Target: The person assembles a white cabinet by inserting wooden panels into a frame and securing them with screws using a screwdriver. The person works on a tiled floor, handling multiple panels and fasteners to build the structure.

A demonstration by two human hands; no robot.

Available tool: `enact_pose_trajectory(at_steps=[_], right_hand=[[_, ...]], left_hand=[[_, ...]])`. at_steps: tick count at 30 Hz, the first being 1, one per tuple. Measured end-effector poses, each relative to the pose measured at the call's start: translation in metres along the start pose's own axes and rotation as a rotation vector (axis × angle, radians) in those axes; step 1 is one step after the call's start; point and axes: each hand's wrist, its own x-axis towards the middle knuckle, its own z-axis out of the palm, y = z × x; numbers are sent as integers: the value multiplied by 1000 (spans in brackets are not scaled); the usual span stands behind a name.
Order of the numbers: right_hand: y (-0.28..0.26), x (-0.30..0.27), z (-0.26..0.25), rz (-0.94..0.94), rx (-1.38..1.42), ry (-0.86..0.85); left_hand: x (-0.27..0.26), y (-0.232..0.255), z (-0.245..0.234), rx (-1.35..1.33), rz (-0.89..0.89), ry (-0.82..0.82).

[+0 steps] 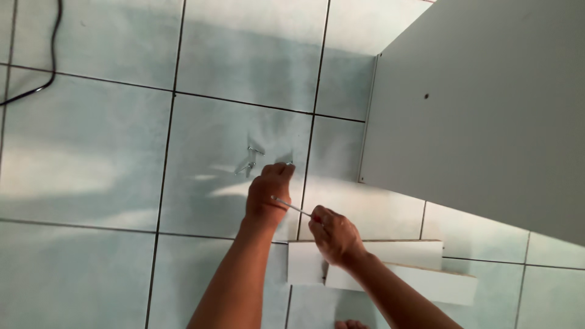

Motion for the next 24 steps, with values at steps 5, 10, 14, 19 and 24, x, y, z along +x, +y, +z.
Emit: enact_pose_trajectory(at_steps=[5, 10, 14, 19, 24], right_hand=[[-3, 20, 11, 170, -74, 9], [8, 23, 27, 299, 120, 231], [28, 23, 45, 126, -71, 308], [51, 22, 49, 188, 278, 403], [60, 26, 47, -108, 206, 479]], left_hand=[[7, -9, 8, 92, 65, -61], [9, -22, 14, 39, 155, 87], [11, -30, 29, 50, 205, 216], [21, -34, 37, 38, 205, 269], [17, -13, 38, -266, 248, 429]])
